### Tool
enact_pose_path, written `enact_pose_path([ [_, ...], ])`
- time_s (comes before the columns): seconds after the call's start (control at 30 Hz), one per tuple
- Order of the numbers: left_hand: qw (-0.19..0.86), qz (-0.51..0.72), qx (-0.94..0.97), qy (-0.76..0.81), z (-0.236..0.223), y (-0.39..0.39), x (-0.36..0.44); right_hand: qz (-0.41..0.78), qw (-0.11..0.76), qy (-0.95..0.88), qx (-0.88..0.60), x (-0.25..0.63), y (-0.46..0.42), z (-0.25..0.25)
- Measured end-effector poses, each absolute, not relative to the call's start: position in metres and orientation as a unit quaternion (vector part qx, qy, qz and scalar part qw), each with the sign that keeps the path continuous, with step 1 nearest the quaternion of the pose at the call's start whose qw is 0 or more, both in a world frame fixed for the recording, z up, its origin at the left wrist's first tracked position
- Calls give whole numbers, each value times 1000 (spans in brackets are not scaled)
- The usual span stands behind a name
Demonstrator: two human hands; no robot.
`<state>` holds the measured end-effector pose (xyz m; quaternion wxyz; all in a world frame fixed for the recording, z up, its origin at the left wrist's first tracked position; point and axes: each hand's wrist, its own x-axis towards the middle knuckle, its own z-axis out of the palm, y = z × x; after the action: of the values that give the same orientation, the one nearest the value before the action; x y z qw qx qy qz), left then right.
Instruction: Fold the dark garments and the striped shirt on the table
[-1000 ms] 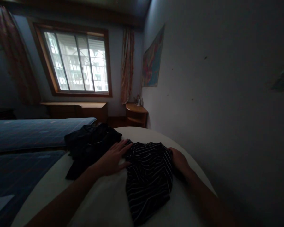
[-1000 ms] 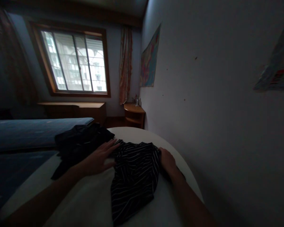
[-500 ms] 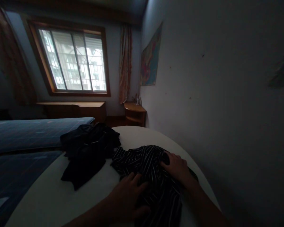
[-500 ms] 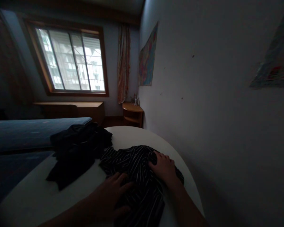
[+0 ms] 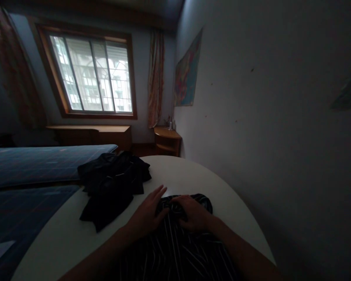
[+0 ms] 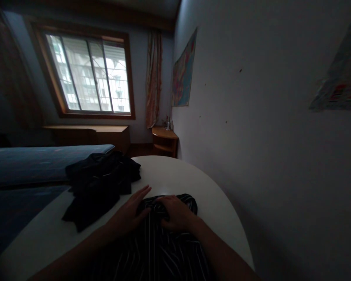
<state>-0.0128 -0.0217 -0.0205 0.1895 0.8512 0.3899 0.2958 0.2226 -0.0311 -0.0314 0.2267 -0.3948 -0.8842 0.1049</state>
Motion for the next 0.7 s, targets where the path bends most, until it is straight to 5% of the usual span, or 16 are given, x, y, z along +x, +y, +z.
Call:
enact_pose_path([
  [0.17,251,207,849,416,-38,-1,-28,45,232,-898,-370,215,-7,-31],
  [0.33,269,133,873,384,-18,-4,-41,-47,259,-801,-538,246,6,-40],
  [0.47,345,68,856,378,-3,-2,-52,12,224,-754,-618,255,-4,-46],
  [0.7,177,261,814,488,-26,13,-50,93,207,-798,-559,227,-13,-49],
])
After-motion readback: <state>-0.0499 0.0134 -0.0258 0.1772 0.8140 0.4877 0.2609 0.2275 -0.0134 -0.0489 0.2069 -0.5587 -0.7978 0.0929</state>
